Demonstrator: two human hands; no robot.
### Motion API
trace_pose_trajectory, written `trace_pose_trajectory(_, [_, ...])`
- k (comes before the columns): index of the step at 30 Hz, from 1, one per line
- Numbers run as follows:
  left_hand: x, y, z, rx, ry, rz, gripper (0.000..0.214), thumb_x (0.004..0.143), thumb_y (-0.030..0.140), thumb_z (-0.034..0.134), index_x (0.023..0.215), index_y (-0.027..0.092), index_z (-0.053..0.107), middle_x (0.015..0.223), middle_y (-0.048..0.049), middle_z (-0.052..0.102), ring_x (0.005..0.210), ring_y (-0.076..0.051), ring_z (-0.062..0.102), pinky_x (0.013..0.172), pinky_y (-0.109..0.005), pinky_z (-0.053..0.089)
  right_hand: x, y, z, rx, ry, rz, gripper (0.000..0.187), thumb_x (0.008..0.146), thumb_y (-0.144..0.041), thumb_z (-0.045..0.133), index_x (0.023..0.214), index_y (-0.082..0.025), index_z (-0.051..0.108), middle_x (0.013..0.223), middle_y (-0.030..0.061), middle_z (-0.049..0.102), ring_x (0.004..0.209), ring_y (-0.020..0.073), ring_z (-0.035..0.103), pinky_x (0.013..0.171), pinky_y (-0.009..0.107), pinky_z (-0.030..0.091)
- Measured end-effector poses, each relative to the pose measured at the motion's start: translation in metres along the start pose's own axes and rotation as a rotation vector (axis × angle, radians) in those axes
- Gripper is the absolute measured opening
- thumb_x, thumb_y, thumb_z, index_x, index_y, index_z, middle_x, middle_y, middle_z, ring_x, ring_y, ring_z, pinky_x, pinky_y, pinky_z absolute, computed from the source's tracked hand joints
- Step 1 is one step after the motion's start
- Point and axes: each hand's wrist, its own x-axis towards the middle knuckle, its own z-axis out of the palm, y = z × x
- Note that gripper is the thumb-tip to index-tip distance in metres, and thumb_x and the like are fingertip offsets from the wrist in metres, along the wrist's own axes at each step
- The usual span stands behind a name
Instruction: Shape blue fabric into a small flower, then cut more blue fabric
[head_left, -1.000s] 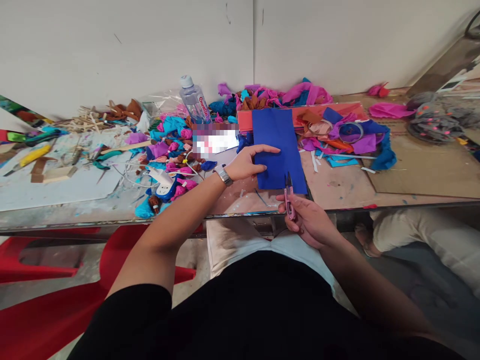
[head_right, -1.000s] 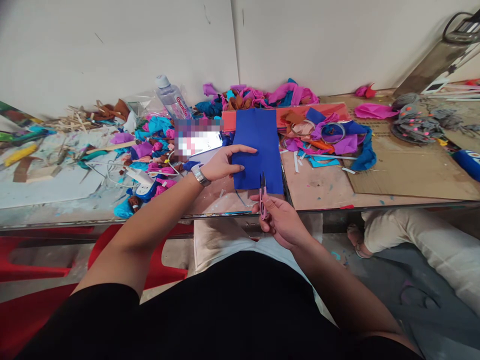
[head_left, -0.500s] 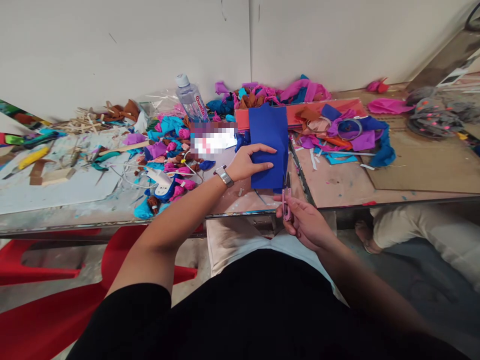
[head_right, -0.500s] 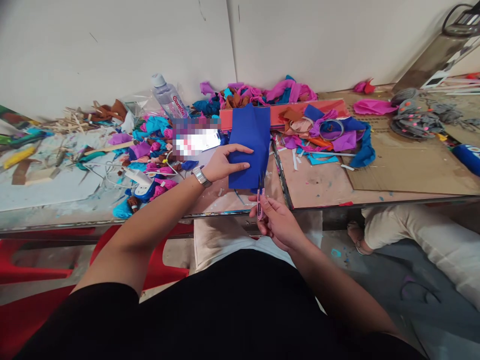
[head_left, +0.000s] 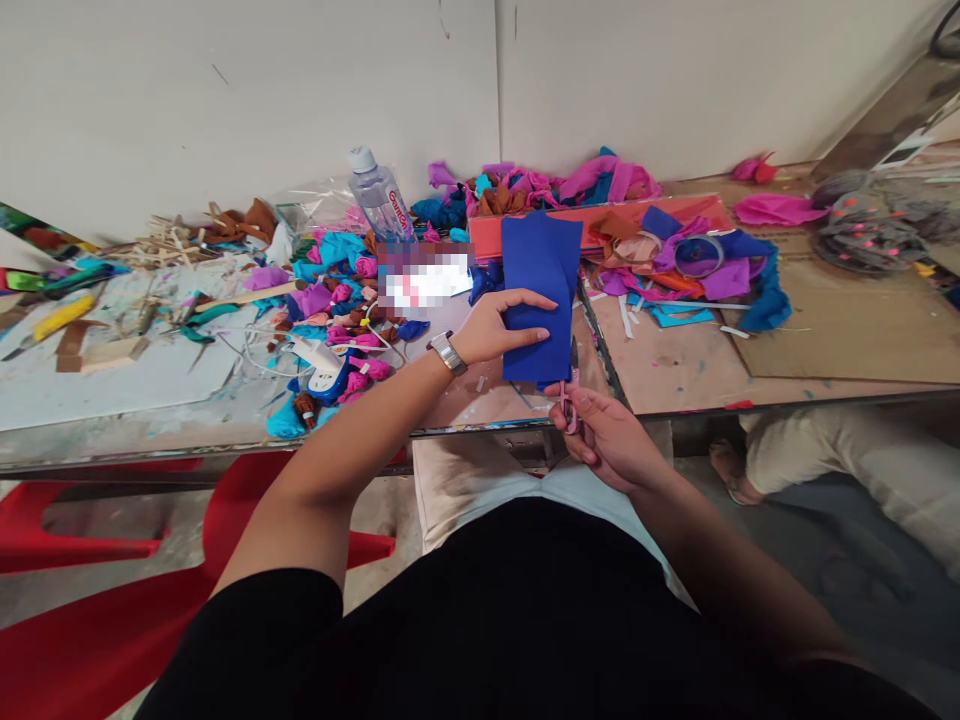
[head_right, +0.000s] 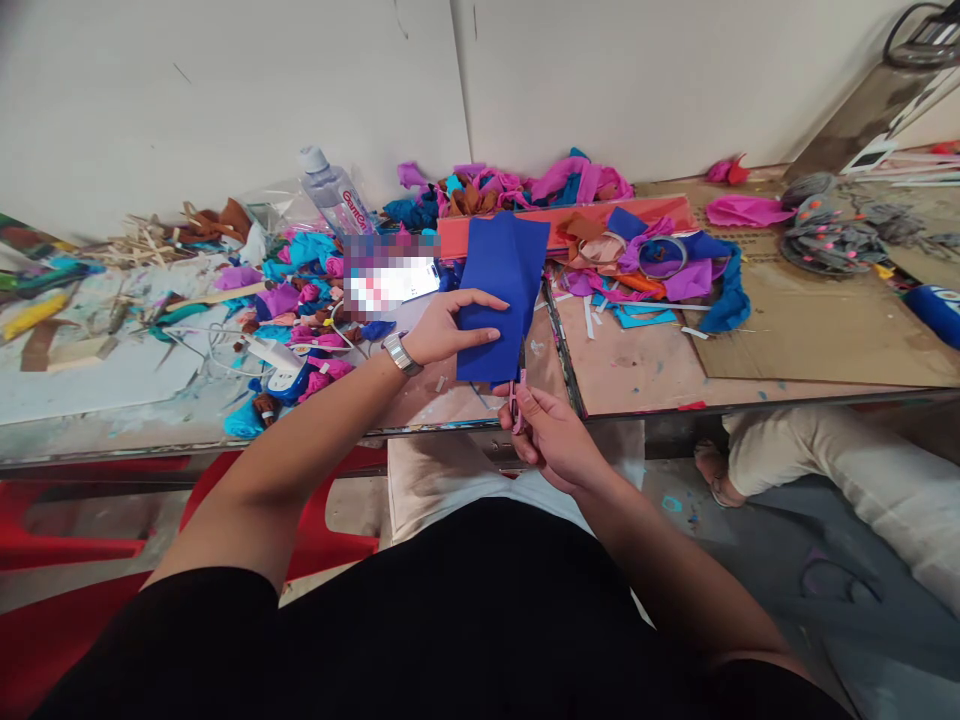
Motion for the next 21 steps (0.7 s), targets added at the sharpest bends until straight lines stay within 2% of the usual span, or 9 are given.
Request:
trace_pose_trajectory(8, [0.0003, -0.0040, -0.0013, -0.008, 0.026, 0.066, 0.040, 0.084, 0.036, 0.084, 0.120, 0.019, 0.079, 0.125, -0.0095, 0.080, 0.116, -0.025, 0.074, 0.112, -0.043, 0.053, 0.0015, -0.0005, -0.0001, 0.021, 0.007, -0.002, 0.044, 0.089, -0.056, 0.082, 0.109, -0.019, 0.068, 0.076, -0.0043, 0.061, 0.041, 0.0016, 0.033, 0.042, 0.021, 0.015])
trace_pose_trajectory(21, [0.0005, -0.0019, -0.0014, -0.003, 0.018, 0.082, 0.041, 0.084, 0.038, 0.085, 0.120, 0.020, 0.079, 0.124, -0.0093, 0.080, 0.115, -0.025, 0.075, 0.112, -0.043, 0.054, 0.0027, 0.0009, 0.0008, 0.015, -0.002, -0.009, 0.045, 0.089, -0.059, 0.081, 0.111, -0.021, 0.067, 0.076, -0.0053, 0.060, 0.041, 0.0020, 0.031, 0.042, 0.022, 0.016])
